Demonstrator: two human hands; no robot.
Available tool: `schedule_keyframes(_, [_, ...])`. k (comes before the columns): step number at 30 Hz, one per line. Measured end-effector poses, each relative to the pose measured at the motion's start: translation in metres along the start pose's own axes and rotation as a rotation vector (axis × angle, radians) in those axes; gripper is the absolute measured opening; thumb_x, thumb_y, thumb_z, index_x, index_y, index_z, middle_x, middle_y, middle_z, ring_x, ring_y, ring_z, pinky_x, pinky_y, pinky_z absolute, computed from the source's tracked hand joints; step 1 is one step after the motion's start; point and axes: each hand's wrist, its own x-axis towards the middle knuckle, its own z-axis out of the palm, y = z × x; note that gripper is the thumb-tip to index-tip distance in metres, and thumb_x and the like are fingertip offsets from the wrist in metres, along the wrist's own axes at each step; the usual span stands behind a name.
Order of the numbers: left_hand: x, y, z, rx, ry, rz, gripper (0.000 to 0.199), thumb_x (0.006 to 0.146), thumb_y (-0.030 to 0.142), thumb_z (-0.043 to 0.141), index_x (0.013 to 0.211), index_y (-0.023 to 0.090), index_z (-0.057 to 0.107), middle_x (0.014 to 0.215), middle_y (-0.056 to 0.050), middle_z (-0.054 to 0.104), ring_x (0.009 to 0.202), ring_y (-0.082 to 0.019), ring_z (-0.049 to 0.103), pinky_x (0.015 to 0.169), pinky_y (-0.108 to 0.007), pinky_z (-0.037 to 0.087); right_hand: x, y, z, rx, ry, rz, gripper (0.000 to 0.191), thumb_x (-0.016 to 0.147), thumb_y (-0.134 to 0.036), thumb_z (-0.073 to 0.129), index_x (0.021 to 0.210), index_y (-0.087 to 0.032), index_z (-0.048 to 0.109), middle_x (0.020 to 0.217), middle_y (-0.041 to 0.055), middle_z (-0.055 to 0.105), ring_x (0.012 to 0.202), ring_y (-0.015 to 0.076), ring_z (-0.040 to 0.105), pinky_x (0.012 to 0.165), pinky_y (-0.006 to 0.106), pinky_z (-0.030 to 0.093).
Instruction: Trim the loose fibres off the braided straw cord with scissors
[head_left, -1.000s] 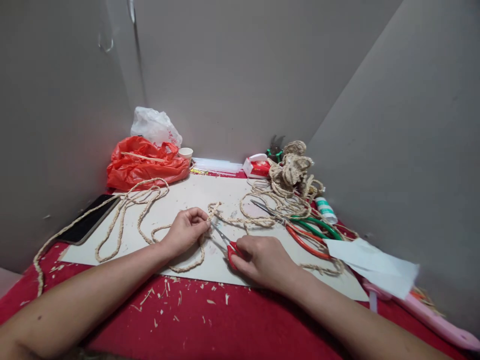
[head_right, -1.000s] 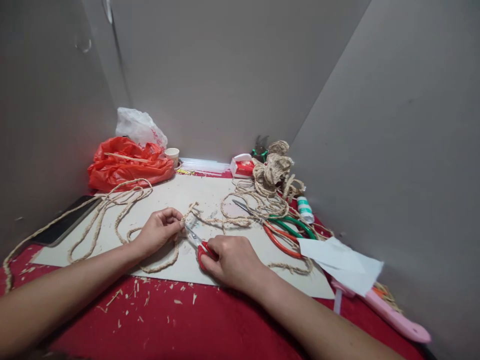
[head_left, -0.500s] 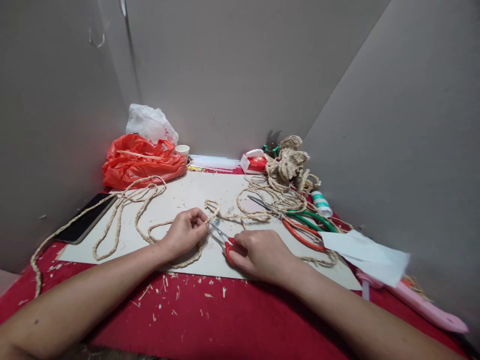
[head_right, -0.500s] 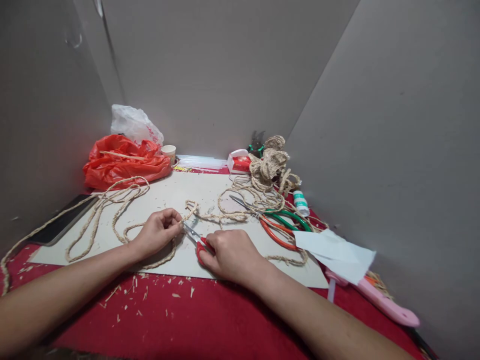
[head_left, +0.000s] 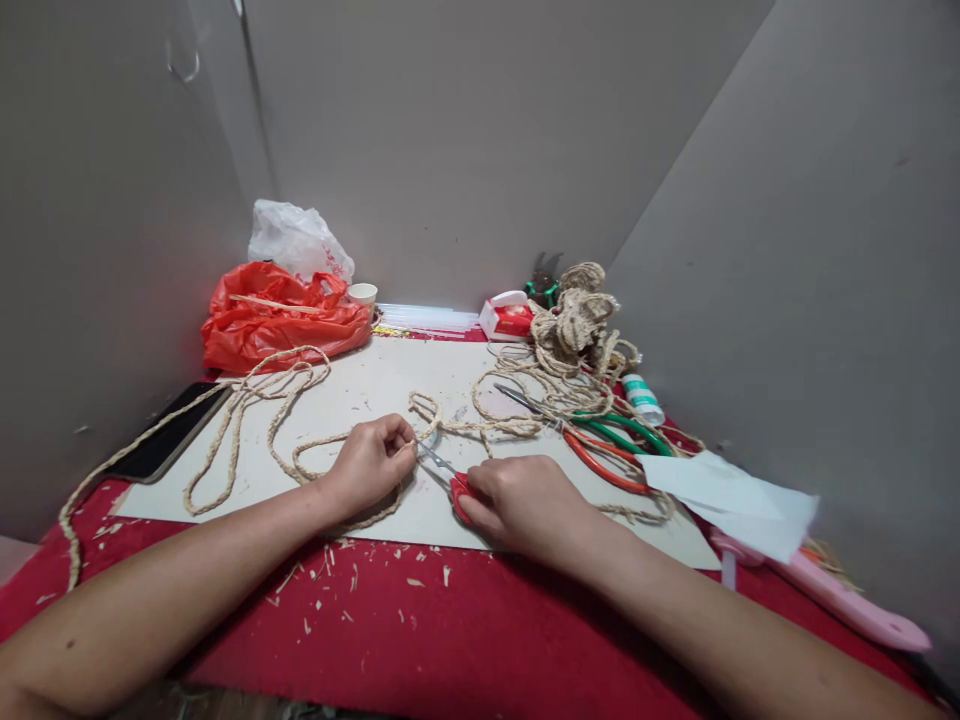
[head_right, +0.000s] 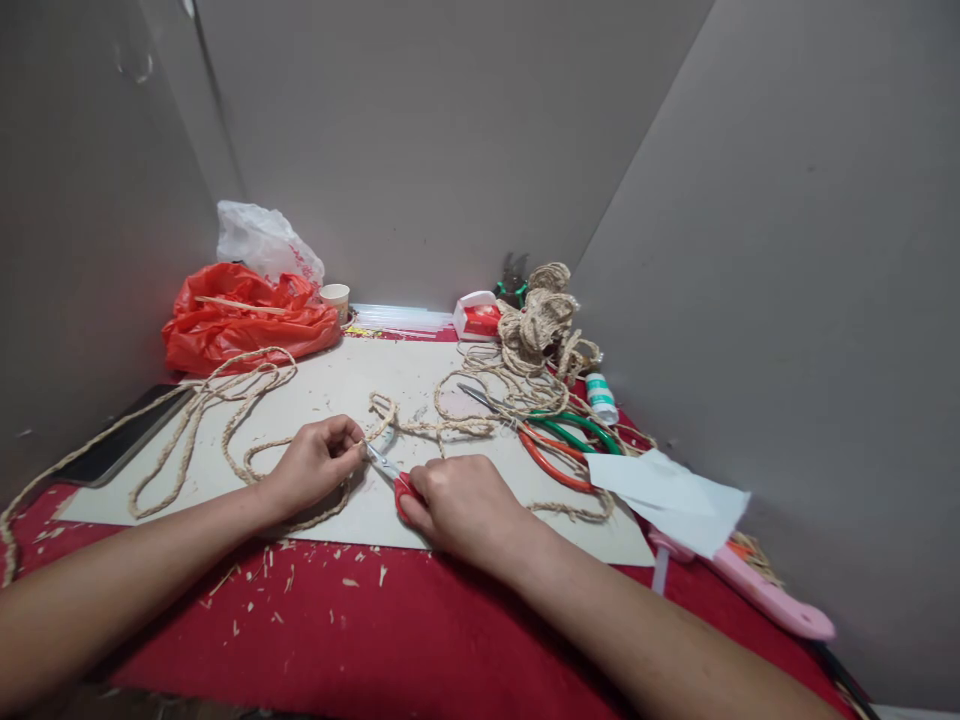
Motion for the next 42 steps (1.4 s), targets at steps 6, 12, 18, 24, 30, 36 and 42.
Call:
schedule_keyframes(6, [0.0,0.001,0.0,0.037,-0.003,0.02,0.006,0.075,0.014,0.052,0.072,0.017,0.056,0.059,0.002,0.053,0.055,-0.011,0.047,0.054,-0.023,0.034,-0.002,0.002,-0.002,-0.015,0.028,0.021,0.029,0.082,-0.036,0.051,0.065,-0.018,0.066,0.066,0.0058,0.07,0.053,0.015,0.057,0.052,0.029,0.015])
schedule_keyframes(12, [-0.002,0.003,0.001,0.098,-0.005,0.019,0.008,0.072,0.012,0.055,0.07,0.019,0.059,0.056,0.002,0.054,0.054,-0.012,0.044,0.056,-0.026,0.031,-0.002,-0.001,-0.007,-0.052,-0.025,0.038,0.034,0.082,-0.042,0.049,0.067,-0.018,0.068,0.066,0.0082,0.069,0.053,0.0153,0.056,0.051,0.03,0.014])
schedule_keyframes(18, [-0.001,0.004,0.003,0.161,0.008,0.065,0.01,0.072,0.01,0.055,0.074,0.019,0.057,0.056,0.002,0.056,0.054,-0.012,0.045,0.057,-0.027,0.033,-0.002,0.0,-0.004,-0.033,-0.093,0.018,0.036,0.085,-0.039,0.045,0.07,-0.018,0.07,0.065,0.0069,0.069,0.053,0.0148,0.053,0.051,0.03,0.015])
schedule_keyframes(24, [0.001,0.008,0.001,0.05,-0.031,0.004,0.01,0.072,0.012,0.058,0.08,0.018,0.057,0.057,0.003,0.056,0.052,-0.011,0.047,0.057,-0.026,0.036,-0.002,0.006,-0.003,-0.014,-0.082,0.033,0.034,0.084,-0.039,0.049,0.066,-0.019,0.069,0.063,0.005,0.067,0.052,0.0133,0.049,0.052,0.029,0.015])
schedule_keyframes(30, [0.004,0.004,0.0,-0.085,-0.065,-0.054,0.008,0.076,0.018,0.058,0.071,0.015,0.064,0.063,-0.002,0.061,0.057,-0.011,0.05,0.057,-0.026,0.039,0.0,0.012,-0.003,0.004,0.009,0.114,0.034,0.082,-0.04,0.049,0.062,-0.019,0.066,0.062,0.0043,0.066,0.053,0.0137,0.049,0.052,0.028,0.017])
schedule_keyframes(36, [0.003,0.003,0.0,-0.084,-0.06,-0.044,0.012,0.077,0.018,0.058,0.074,0.015,0.069,0.065,-0.001,0.063,0.06,-0.011,0.052,0.059,-0.025,0.041,0.001,0.013,-0.002,0.005,0.018,0.105,0.032,0.079,-0.04,0.05,0.059,-0.018,0.062,0.058,0.0041,0.064,0.05,0.0129,0.047,0.052,0.029,0.016])
schedule_keyframes(42, [0.0,0.0,0.001,0.019,-0.022,0.022,0.016,0.079,0.019,0.055,0.078,0.014,0.071,0.07,-0.003,0.067,0.065,-0.013,0.056,0.065,-0.025,0.043,0.003,0.012,-0.004,-0.001,0.028,0.081,0.033,0.08,-0.039,0.049,0.057,-0.018,0.062,0.057,0.0041,0.064,0.048,0.0122,0.044,0.052,0.028,0.015])
